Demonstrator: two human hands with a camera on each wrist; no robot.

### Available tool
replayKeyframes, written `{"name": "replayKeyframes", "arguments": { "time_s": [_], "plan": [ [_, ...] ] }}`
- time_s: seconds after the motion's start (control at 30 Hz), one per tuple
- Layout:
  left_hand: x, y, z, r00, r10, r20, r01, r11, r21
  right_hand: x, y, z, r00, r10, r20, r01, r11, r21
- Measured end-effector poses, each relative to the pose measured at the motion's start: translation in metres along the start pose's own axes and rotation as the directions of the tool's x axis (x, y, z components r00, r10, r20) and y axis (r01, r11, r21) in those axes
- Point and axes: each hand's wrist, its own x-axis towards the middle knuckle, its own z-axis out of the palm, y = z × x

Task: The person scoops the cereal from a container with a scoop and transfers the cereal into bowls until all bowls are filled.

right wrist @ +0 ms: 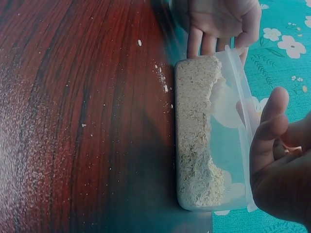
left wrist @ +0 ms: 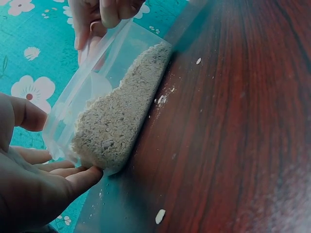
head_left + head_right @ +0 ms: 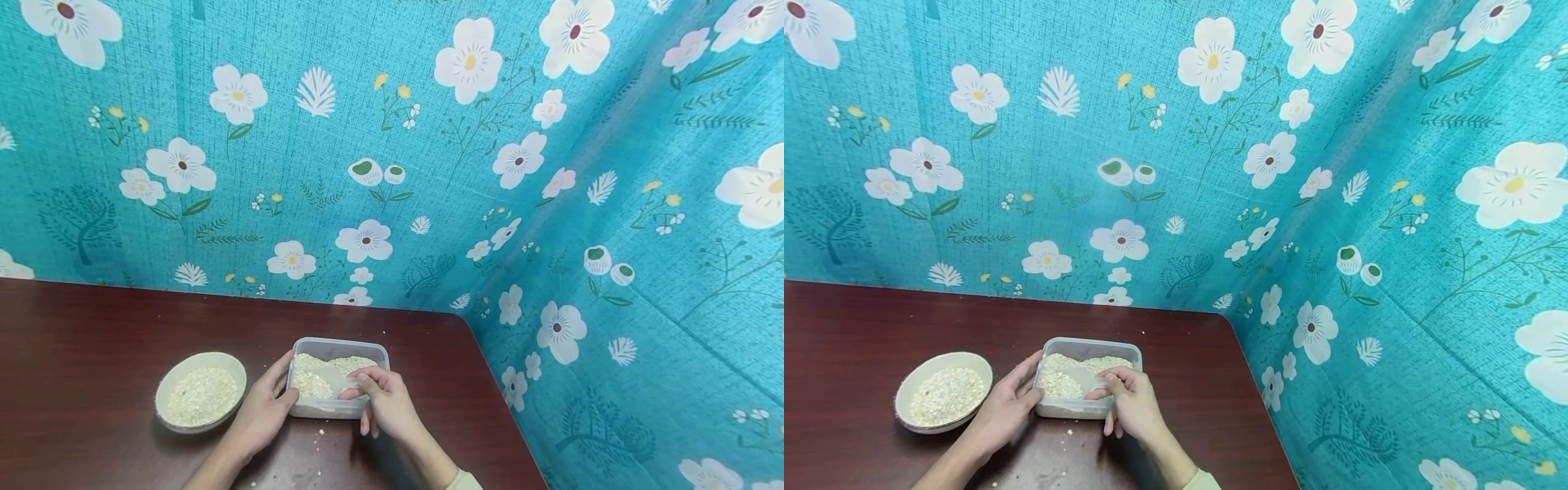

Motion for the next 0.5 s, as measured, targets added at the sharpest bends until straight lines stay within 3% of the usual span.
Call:
{"name": "replayKeyframes", "arguments": {
  "time_s": [0.5],
  "plan": [
    [-0.0005,-0.0001,-0.0012,1.000,0.005,0.005,-0.005,1.000,-0.002,0.0010,0.0026,-0.0019,1.000,0.006,0.019,-0.007,0.999,0.052]
  ]
}}
